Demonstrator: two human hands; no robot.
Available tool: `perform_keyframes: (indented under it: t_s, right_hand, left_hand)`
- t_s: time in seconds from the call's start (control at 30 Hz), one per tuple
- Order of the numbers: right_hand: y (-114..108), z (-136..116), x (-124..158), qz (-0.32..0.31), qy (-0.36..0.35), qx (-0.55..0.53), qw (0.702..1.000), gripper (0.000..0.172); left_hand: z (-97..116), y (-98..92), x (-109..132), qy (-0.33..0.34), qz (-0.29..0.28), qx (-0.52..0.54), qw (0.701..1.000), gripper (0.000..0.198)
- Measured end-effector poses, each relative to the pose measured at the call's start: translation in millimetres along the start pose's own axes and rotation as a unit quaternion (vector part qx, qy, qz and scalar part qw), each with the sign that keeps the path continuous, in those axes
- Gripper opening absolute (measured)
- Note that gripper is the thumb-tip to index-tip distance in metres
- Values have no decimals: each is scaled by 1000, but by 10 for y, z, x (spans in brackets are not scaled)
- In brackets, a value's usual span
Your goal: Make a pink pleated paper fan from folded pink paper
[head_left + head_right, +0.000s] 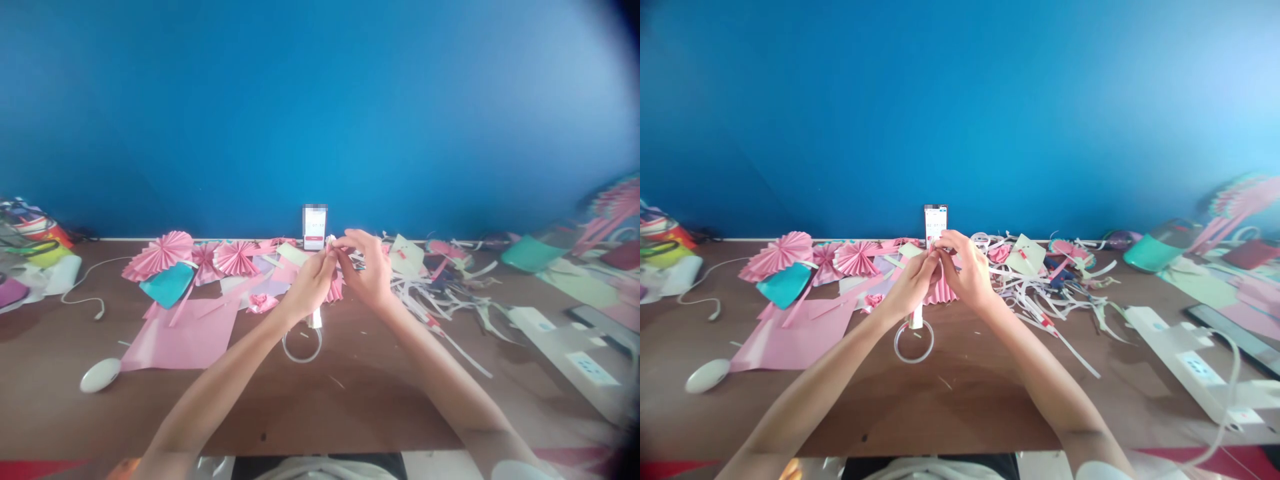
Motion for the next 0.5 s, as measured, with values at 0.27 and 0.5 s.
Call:
perform_keyframes:
  t_s: [0.27,0.5]
  right_hand:
    - [90,84,-14,-68,-4,-77,995,45]
    - [148,87,-6,-97,-9,-69,993,44]
  left_hand:
    - [-29,-40,-47,7,13,-76,997,46]
    - [-119,12,-85,-17,-14,-11,1000,48]
Point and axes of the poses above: each hand's wrist, its own x-axis away from the middle knuckle, its own y-axis out of the palm, z = x × y, the point moved 6 cm from there along -x, towards the middle knuckle, and after that the axes turned 10 degrees about -y, right-handed, at the moved point
